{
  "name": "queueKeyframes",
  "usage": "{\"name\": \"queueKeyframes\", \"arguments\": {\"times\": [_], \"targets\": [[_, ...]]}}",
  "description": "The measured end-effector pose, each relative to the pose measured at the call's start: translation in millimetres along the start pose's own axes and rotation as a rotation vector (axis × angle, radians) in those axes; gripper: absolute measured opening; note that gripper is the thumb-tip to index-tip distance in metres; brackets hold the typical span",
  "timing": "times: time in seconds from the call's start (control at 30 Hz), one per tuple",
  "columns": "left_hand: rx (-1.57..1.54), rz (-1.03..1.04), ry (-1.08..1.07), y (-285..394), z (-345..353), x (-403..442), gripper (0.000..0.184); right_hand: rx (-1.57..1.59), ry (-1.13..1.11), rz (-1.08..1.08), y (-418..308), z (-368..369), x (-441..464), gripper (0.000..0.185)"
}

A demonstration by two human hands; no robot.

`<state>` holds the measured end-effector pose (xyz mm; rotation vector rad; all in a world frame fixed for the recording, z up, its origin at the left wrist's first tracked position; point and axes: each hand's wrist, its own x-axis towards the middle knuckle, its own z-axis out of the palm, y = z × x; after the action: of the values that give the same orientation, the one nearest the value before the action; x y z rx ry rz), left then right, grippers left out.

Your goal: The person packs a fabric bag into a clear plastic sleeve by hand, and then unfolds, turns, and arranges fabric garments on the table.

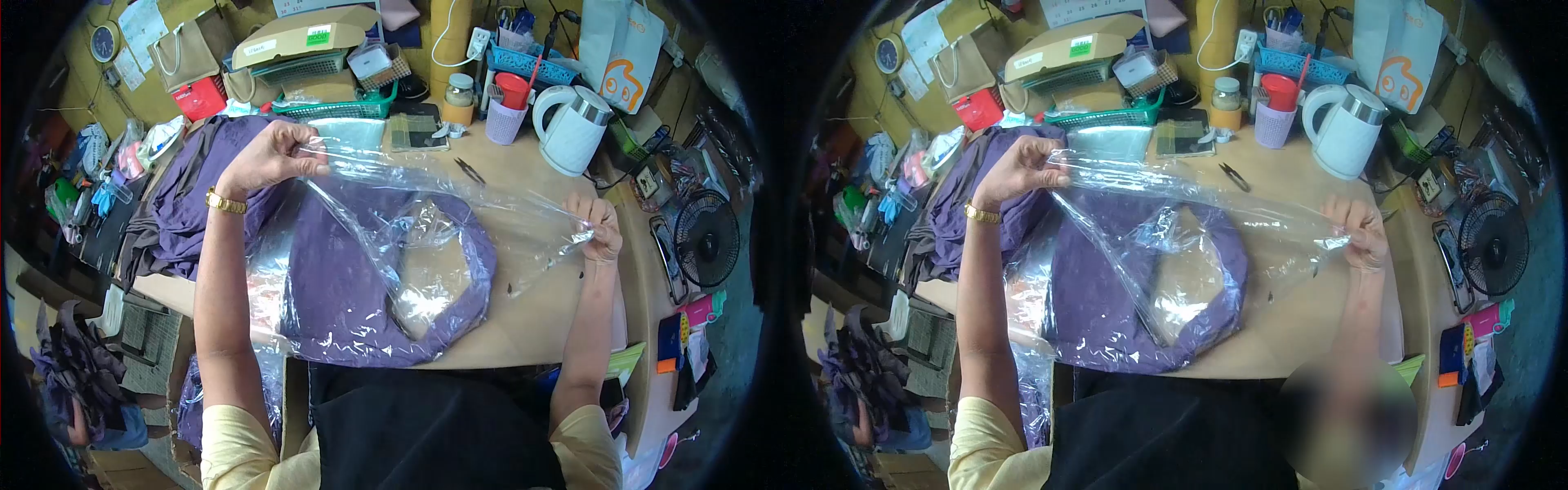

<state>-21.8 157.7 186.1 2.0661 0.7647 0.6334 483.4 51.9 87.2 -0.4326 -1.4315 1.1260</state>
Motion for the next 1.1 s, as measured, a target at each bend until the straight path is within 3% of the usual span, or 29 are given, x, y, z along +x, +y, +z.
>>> {"name": "queueKeyframes", "arguments": {"times": [0.07, 0.13, 0.17, 0.23, 0.27, 0.33, 0.43, 0.57, 0.67, 0.8, 0.87, 0.97, 1.03, 1.1], "targets": [[-0.082, 0.068, -0.043, 1.6, -12.1, 1.0, 0.017, 0.090, -0.126, -0.033, -6.0, 1.7, 6.0, 0.031], [-0.210, 0.124, -0.089, 12.1, -17.3, -1.4, 0.015, -0.588, -0.018, 0.305, -27.1, 5.5, 7.4, 0.025], [-0.207, 0.123, -0.091, 16.5, -16.1, 0.0, 0.015, -0.586, -0.015, 0.304, -27.6, 7.1, 8.7, 0.025], [-0.358, 0.367, -0.003, 23.1, -12.7, 5.7, 0.022, -0.661, 0.014, 0.506, -28.2, 9.0, 12.2, 0.013], [-0.360, 0.411, -0.001, 21.5, -15.5, 9.6, 0.025, -0.660, 0.015, 0.505, -28.5, 8.5, 11.9, 0.013], [-0.425, 0.431, -0.012, 25.9, -16.5, 14.7, 0.024, -0.608, 0.014, 0.166, -29.4, 4.4, 12.5, 0.010], [-0.380, 0.390, 0.068, 29.2, -12.9, 14.6, 0.018, -0.432, 0.023, 0.213, -30.2, -19.0, -1.3, 0.015], [-0.232, 0.326, 0.150, 19.1, -4.8, 12.7, 0.025, -0.466, 0.116, 0.311, -26.6, -14.5, -6.5, 0.027], [-0.461, 0.359, 0.095, 9.6, -0.1, 13.7, 0.033, -0.348, 0.085, 0.195, -19.5, -12.3, -4.9, 0.025], [-0.520, 0.317, 0.136, 11.3, 0.8, 11.5, 0.029, -0.378, 0.137, 0.261, -18.5, -17.0, -10.6, 0.023], [-0.132, 0.150, 0.164, 27.6, 4.2, 8.7, 0.023, -0.399, 0.084, 0.108, -15.8, -18.7, -9.3, 0.022], [0.062, 0.024, 0.178, 22.4, -0.7, 12.7, 0.027, -0.281, 0.191, 0.156, -17.4, -26.9, -18.5, 0.024], [0.018, 0.029, 0.184, 19.4, -0.3, 11.5, 0.022, -0.311, 0.173, 0.212, -22.3, -20.1, -16.6, 0.025], [-0.250, 0.251, 0.212, 15.9, -0.6, 11.4, 0.022, -0.342, 0.153, 0.266, -22.3, -16.3, -13.1, 0.026]]}}
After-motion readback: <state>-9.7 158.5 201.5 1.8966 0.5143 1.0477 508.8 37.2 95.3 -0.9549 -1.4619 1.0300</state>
